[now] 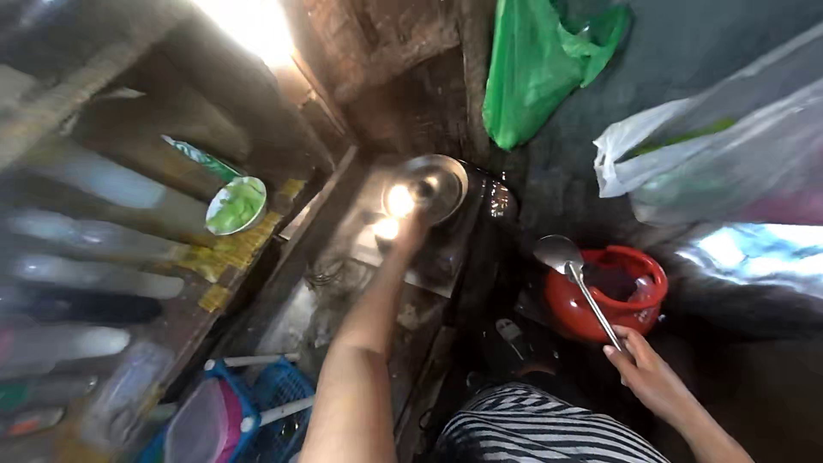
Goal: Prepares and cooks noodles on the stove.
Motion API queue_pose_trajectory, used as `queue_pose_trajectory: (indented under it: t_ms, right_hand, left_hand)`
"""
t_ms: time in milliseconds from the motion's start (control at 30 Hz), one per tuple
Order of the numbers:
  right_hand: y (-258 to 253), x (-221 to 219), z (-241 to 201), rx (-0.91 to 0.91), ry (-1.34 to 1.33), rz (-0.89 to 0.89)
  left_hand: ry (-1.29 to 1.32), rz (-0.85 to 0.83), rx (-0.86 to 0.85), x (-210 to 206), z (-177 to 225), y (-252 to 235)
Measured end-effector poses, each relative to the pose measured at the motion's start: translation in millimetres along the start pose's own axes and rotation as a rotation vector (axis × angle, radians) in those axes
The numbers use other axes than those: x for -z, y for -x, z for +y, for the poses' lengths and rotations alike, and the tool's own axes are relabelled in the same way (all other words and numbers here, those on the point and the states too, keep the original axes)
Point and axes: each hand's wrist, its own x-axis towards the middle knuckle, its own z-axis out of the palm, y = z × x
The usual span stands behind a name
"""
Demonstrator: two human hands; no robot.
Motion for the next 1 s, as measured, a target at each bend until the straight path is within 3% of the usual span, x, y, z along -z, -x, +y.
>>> queue_pose_trajectory:
  t_ms: [167,333,500,733,833,1000]
  right_hand:
    - [-70.2,16.9,-30.2,0.1,-0.069,-0.187]
    - [-151.5,42.7,-82.7,0.368,-0.189,-0.313]
    - [-217.6,51.8,-129.8,0.625,-0.166,-0.422]
    - [-262.0,46.3,-168.6,0.857,-0.197,-0.64]
    - [-271.8,40.4,-180.8,0.948,-0.236,-0.531]
    - [-291.8,41.0,-207.3,1.024,-0.067,-0.225]
  left_hand:
    - [-0.021,0.126,0.136,1.0,-9.2,-52.5]
    - [-0.04,0.183,0.238,0.4,-14.5,-101.3]
    - [-0.11,0.09,0.332,-11.0,-17.0,-141.3]
    - [-0.145,0.08,0.362,-14.9,-17.9,-161.3]
    - [-0.21,0.073,0.355,-6.6,-13.3,-163.3]
    - [-0.243,0.078,0.318,42.4,24.7,-141.1]
